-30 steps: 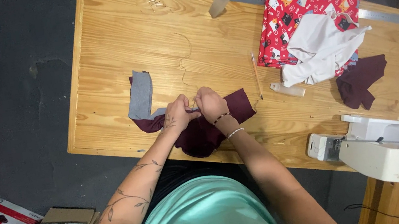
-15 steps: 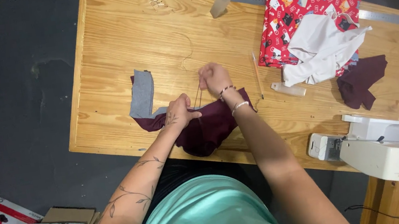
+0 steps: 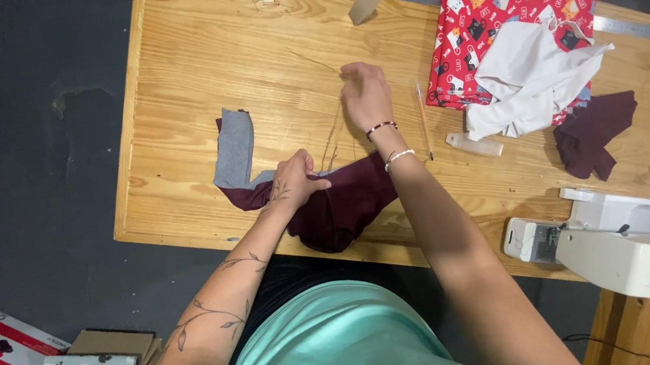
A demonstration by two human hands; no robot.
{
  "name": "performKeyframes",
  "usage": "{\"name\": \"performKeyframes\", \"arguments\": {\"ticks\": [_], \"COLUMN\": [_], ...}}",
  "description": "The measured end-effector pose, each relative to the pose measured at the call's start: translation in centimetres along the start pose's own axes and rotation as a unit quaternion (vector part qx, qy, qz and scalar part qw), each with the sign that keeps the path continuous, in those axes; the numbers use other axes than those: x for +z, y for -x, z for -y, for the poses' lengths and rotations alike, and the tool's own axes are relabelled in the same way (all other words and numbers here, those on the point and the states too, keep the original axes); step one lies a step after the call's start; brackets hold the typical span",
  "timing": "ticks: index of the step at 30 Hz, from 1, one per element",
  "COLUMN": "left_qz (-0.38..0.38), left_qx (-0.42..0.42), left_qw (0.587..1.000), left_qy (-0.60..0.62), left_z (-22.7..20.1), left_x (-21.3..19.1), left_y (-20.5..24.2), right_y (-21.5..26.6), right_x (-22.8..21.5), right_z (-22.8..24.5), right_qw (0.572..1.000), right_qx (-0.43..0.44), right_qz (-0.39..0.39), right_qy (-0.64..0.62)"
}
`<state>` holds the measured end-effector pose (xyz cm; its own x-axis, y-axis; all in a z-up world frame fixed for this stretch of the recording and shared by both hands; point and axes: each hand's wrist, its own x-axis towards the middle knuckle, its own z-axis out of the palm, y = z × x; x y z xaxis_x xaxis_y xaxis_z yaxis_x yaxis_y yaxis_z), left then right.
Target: Aligning and pinning two pieces of fabric together along a curved edge to prepare for sewing.
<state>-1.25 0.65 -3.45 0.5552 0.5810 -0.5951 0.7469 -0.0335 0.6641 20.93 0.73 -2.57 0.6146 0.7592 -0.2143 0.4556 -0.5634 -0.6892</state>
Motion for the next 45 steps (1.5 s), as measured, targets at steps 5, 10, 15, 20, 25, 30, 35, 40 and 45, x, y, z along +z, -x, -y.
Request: {"name": "performKeyframes", "arguments": {"ticks": [5, 10, 15, 20, 25, 30, 35, 40, 45], "left_qz": [0.016, 0.036, 0.058, 0.06, 0.051, 0.047, 0.052, 0.058, 0.058], "left_qx": [-0.013, -0.016, -0.015, -0.012, -0.011, -0.006, -0.005, -0.001, -0.013], "left_qw": [1.0, 0.999, 0.998, 0.998, 0.998, 0.999, 0.999, 0.998, 0.998], "left_qy": [-0.003, 0.002, 0.0, 0.015, 0.025, 0.005, -0.001, 0.003, 0.011], "left_z": [0.3, -0.3, -0.2, 0.2, 0.2, 0.1, -0.2, -0.2, -0.1], "left_x": [0.3, -0.6, -1.0, -0.7, -1.0, -1.2, -1.7, -1.7, -1.5], "left_y": [-0.3, -0.2, 0.0, 0.1, 0.3, 0.2, 0.3, 0.0, -0.4], "right_y": [1.3, 5.0, 6.3, 5.6, 5.4, 4.5, 3.1, 0.6, -2.6], "right_x": [-1.1, -2.2, 0.7, 1.8, 3.3, 1.7, 2.3, 0.9, 1.2], "right_z": [0.4, 2.8, -0.3, -1.3, -3.0, -2.7, -3.4, -0.4, 0.8], "right_qw": [0.997, 0.978, 0.898, 0.876, 0.871, 0.895, 0.898, 0.897, 0.892], "right_qx": [-0.05, -0.157, -0.232, -0.258, -0.272, -0.253, -0.268, -0.301, -0.296], "right_qz": [-0.053, 0.135, 0.324, 0.319, 0.303, 0.278, 0.196, 0.099, 0.084], "right_qy": [-0.033, 0.024, 0.185, 0.253, 0.274, 0.241, 0.288, 0.309, 0.331]}}
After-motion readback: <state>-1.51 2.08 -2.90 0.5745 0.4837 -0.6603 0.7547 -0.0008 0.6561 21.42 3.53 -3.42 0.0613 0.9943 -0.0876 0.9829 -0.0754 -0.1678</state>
